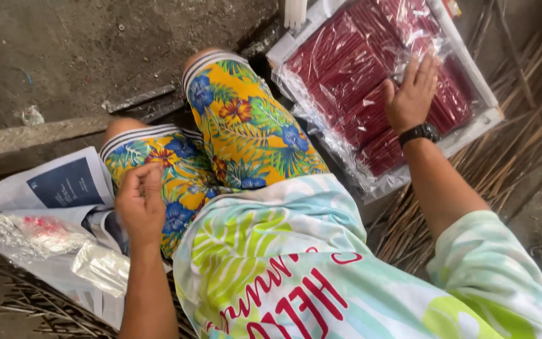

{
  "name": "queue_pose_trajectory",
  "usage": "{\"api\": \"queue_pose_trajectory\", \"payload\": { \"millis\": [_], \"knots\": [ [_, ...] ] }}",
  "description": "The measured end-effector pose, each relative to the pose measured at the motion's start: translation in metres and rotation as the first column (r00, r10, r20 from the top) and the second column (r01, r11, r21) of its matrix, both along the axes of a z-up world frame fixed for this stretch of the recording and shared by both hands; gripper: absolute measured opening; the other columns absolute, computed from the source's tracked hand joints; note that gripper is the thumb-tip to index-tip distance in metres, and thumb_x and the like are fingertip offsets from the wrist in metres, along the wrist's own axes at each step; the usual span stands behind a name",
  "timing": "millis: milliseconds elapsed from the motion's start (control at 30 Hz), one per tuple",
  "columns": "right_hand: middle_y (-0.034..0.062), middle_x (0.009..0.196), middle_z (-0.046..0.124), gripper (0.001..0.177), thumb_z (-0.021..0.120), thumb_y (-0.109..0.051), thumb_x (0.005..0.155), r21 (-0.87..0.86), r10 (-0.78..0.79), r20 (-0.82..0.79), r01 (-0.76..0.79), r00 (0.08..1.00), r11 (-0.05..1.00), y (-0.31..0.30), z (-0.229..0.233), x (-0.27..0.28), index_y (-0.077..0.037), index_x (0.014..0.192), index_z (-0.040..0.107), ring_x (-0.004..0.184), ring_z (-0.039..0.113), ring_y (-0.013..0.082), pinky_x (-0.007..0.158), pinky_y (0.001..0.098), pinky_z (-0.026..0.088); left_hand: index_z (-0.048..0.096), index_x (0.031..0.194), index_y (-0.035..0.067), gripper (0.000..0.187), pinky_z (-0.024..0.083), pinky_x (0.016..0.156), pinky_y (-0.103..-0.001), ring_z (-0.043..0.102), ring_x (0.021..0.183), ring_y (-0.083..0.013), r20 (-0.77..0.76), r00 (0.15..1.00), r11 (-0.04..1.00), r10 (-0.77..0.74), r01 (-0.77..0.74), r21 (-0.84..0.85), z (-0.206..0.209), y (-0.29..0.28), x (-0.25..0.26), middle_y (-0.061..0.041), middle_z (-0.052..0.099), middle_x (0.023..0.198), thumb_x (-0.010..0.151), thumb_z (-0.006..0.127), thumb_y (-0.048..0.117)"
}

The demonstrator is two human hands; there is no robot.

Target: The person organizes red incense sticks into groups, places them into plastic bags, and then arranges the filled bags into a white container.

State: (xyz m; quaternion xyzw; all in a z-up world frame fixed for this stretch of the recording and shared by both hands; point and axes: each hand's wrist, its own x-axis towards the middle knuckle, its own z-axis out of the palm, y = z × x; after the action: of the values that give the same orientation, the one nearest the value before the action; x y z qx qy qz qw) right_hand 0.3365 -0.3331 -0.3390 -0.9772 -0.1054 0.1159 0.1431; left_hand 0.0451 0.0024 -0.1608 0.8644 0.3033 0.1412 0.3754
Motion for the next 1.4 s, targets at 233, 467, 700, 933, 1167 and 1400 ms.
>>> {"api": "queue_pose_trajectory", "payload": {
  "millis": [233, 467, 700, 933, 1167, 1400],
  "knots": [
    [0.0127, 0.137, -0.017, 0.063, 0.036, -0.037, 0.098, -0.199, 0.092, -0.203, -0.133, 0.975, 0.971, 0.062, 0.015, 0.071, -0.013, 0.142, -0.002, 0.130, -0.012, 0.0260, 0.108, 0.0503, 0.004, 0.058, 0.093, -0.001, 0.020, 0.044, 0.074, -0.036, 0.053, 0.088, -0.0262, -0.065, 0.998, 0.941, 0.001, 0.021, 0.337, -0.022, 0.020, 0.012, -0.015, 0.054, 0.094, 0.088, 0.053, 0.017],
    [0.0098, 0.137, -0.023, 0.066, 0.024, -0.047, 0.095, -0.214, 0.018, -0.308, -0.088, 0.951, 0.973, 0.090, -0.008, 0.085, -0.015, 0.138, -0.014, 0.132, -0.017, 0.0245, 0.107, 0.0537, -0.004, 0.061, 0.091, 0.001, 0.026, 0.043, 0.080, -0.036, 0.054, 0.090, -0.0248, -0.150, 0.987, 0.894, -0.059, 0.119, 0.431, -0.012, 0.012, 0.030, -0.010, 0.054, 0.094, 0.087, 0.051, 0.026],
    [0.0134, 0.141, -0.017, 0.088, 0.047, -0.060, 0.093, -0.240, 0.085, -0.137, -0.116, 0.987, 0.964, 0.077, -0.040, 0.081, -0.013, 0.140, -0.010, 0.131, -0.014, 0.0320, 0.107, 0.0567, -0.002, 0.062, 0.092, 0.006, 0.027, 0.040, 0.081, -0.036, 0.053, 0.092, -0.0232, -0.218, 0.975, 0.892, -0.044, 0.137, 0.431, -0.019, 0.019, 0.039, -0.006, 0.055, 0.096, 0.086, 0.051, 0.030],
    [0.0059, 0.145, -0.003, 0.072, 0.021, -0.068, 0.090, -0.092, 0.116, 0.233, -0.097, 0.966, 0.991, 0.052, -0.087, 0.101, -0.021, 0.142, 0.002, 0.135, 0.004, 0.0282, 0.106, 0.0589, 0.014, 0.063, 0.092, 0.007, 0.028, 0.040, 0.076, -0.035, 0.053, 0.088, -0.0233, -0.246, 0.967, 0.895, -0.065, 0.165, 0.414, -0.020, 0.024, 0.048, -0.005, 0.056, 0.095, 0.086, 0.050, 0.031],
    [0.0111, 0.142, -0.020, 0.083, 0.037, -0.068, 0.102, -0.223, 0.082, 0.034, -0.072, 0.996, 0.972, 0.045, -0.113, 0.114, -0.013, 0.144, -0.010, 0.132, -0.015, 0.0310, 0.104, 0.0646, 0.004, 0.062, 0.093, 0.008, 0.029, 0.040, 0.077, -0.036, 0.053, 0.088, -0.0233, -0.299, 0.952, 0.899, -0.070, 0.190, 0.394, -0.022, 0.028, 0.051, -0.005, 0.056, 0.096, 0.086, 0.047, 0.032],
    [0.0062, 0.144, -0.019, 0.102, 0.019, -0.087, 0.077, -0.230, -0.034, 0.035, 0.041, 0.999, 0.972, 0.064, -0.090, 0.111, -0.016, 0.143, -0.011, 0.132, -0.017, 0.0264, 0.105, 0.0648, 0.001, 0.063, 0.090, 0.008, 0.028, 0.041, 0.074, -0.034, 0.054, 0.086, -0.0222, -0.295, 0.954, 0.895, -0.058, 0.180, 0.408, -0.023, 0.029, 0.057, -0.005, 0.058, 0.093, 0.087, 0.048, 0.031]
  ]
}}
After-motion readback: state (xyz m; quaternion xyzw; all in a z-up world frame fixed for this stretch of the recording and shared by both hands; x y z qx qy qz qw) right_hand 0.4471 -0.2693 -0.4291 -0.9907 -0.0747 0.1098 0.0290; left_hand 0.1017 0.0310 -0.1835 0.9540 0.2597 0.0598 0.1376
